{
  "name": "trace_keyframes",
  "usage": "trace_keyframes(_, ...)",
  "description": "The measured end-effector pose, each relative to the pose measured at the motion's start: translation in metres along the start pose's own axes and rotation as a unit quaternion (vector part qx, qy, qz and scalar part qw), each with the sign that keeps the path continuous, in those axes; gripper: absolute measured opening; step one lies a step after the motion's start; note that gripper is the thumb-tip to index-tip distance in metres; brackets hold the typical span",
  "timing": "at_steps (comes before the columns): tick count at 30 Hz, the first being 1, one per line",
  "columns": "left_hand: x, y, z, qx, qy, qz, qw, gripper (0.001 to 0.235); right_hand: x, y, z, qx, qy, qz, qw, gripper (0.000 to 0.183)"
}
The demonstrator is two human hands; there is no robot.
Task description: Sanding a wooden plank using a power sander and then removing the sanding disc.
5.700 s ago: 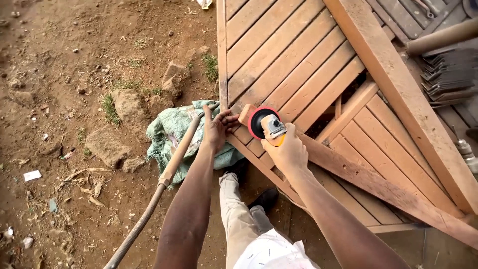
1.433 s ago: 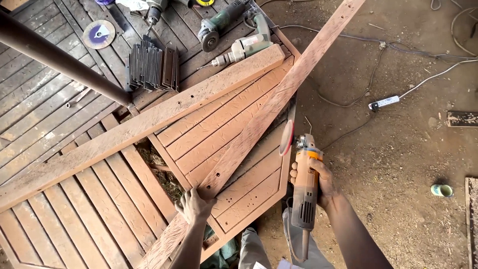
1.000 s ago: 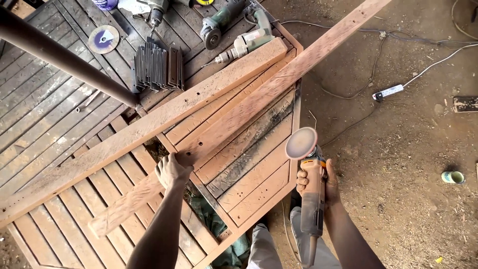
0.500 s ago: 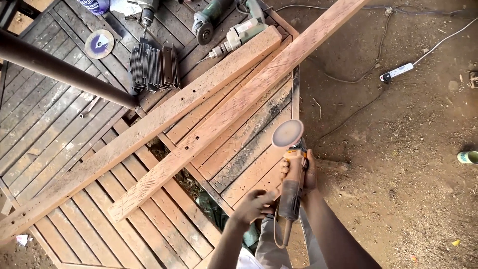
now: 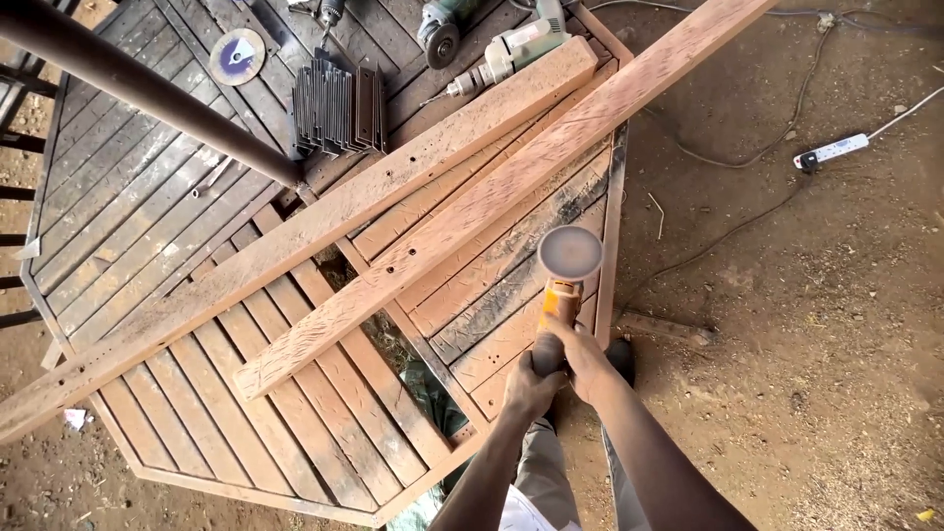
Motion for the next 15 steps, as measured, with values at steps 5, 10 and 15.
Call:
trace_keyframes(5, -0.018, 0.034, 0.033, -0.056, -0.027, -0.043, 0.997, 0.064, 0.02, 0.115, -0.052, 0.039, -0.221, -0.171, 0.959, 0.115)
trace_keyframes(10, -0.014, 0.048, 0.041, -0.074, -0.014, -0.042, 0.996, 0.071, 0.021, 0.121, -0.049, 0.042, -0.284, -0.169, 0.943, 0.115)
trace_keyframes(15, -0.005, 0.044, 0.038, -0.032, 0.057, -0.027, 0.997, 0.075, 0.014, 0.079, -0.038, 0.043, -0.293, -0.148, 0.943, 0.113)
Point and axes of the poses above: each hand's wrist, its own y-axis towards the middle knuckle, its own x-axis out of the back of the hand, z = x × y, the point moved 2 cm from there along y, towards the middle knuckle, and after that the axes turned 6 degrees about -x, right-handed, at the moved point
